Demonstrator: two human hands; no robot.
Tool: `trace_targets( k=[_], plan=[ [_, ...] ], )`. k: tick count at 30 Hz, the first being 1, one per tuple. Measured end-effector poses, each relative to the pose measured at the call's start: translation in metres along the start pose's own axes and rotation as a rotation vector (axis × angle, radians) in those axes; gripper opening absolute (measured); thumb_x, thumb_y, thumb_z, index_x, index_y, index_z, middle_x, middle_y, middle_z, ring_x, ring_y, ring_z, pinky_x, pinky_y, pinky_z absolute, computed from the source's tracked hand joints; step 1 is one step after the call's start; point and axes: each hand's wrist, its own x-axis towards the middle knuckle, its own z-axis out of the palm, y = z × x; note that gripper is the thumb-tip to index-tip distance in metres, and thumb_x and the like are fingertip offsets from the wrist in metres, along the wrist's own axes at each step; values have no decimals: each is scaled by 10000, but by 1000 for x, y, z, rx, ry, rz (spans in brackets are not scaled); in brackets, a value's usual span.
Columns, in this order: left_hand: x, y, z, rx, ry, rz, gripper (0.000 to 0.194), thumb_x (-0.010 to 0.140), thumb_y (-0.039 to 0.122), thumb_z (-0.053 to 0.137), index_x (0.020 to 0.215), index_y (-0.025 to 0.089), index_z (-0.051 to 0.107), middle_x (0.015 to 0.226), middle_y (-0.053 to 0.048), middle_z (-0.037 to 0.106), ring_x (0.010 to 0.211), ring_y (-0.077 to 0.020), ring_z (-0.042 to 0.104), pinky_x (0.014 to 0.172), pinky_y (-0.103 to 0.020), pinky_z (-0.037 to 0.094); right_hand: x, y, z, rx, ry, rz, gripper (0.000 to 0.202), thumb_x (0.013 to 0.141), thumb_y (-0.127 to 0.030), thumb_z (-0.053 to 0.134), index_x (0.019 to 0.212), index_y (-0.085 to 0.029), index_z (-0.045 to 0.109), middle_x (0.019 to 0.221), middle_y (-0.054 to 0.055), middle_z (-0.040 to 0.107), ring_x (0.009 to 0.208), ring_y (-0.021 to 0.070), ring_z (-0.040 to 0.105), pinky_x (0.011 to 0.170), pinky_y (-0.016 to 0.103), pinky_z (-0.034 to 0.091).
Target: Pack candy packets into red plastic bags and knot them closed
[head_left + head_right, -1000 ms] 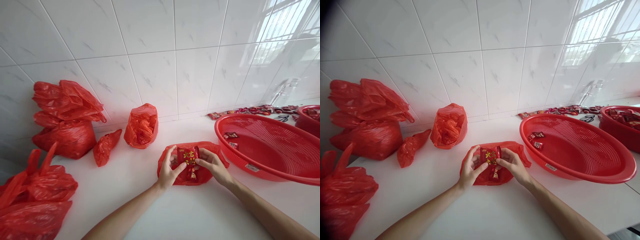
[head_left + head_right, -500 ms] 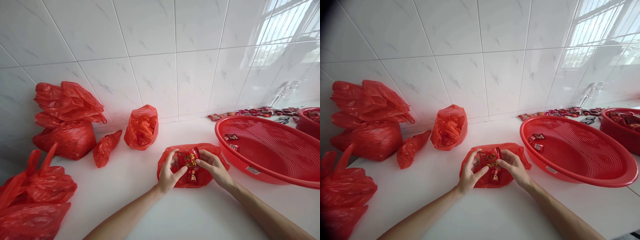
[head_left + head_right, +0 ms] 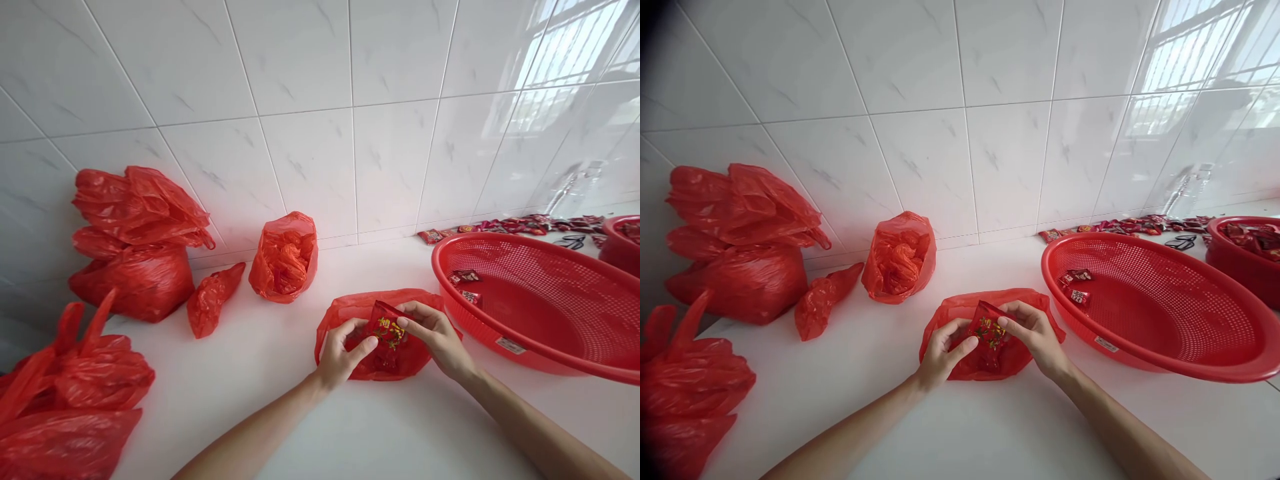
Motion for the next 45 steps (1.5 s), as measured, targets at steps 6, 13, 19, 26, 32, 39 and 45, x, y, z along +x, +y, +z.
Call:
trace_targets(
  k=[6, 13, 19, 26, 32, 39, 45],
  plan=[
    [2, -1, 1, -48, 9, 18, 336, 872, 448, 699, 1083, 187, 723, 1096, -86, 768, 1020, -265, 716, 932, -388, 573, 1, 0, -2, 59, 0, 15, 397, 701, -525, 847, 923, -222, 717, 858, 32, 720, 779, 193, 649, 757, 338, 540],
    [3, -3, 0, -53, 71, 50, 330, 881, 459, 691, 1088, 204, 721, 1091, -74, 771, 1030, -261, 719, 940, -387, 579, 1, 0, -2, 49, -131, 27, 337, 766, -501, 806, 905, -208, 715, 892, 46, 736, 800, 200, 659, 806, 355, 542],
    [2, -5, 0, -16, 98, 83, 308, 902, 430, 677, 1117, 214, 718, 1134, -71, 760, 1066, -253, 708, 978, -377, 558, -1, 2, 3, 33, -252, 30, 365, 816, -520, 755, 1030, -226, 728, 1059, 71, 752, 953, 252, 686, 882, 393, 538],
    [1, 0, -1, -19, 34, 57, 337, 898, 434, 669, 1157, 222, 706, 1167, -75, 749, 1084, -272, 698, 983, -407, 555, -2, 0, 5, 28, -245, 32, 350, 850, -514, 725, 1020, -208, 725, 1058, 79, 758, 973, 253, 686, 907, 402, 533],
    [2, 1, 0, -39, 21, 30, 341, 907, 450, 649, 1111, 187, 726, 1086, -75, 768, 1010, -267, 715, 921, -378, 574, -2, -2, 4, 1, -182, 7, 412, 837, -537, 731, 1111, -233, 695, 1071, 74, 752, 944, 245, 694, 854, 388, 558],
    [11, 1, -10, 329, 101, 88, 320, 902, 358, 607, 1177, 223, 701, 1215, -69, 732, 1176, -277, 665, 1041, -444, 534, 2, 1, -1, -56, -2, -8, 429, 787, -575, 756, 976, -218, 611, 823, 35, 745, 775, 212, 699, 781, 379, 588],
    [21, -2, -25, 619, 175, 250, 388, 912, 198, 490, 1284, 209, 603, 1346, -90, 640, 1303, -236, 577, 1130, -438, 471, 3, 8, -3, -292, -95, -83, 325, 846, -520, 678, 923, -204, 662, 984, 84, 747, 981, 280, 707, 904, 436, 572]
  ],
)
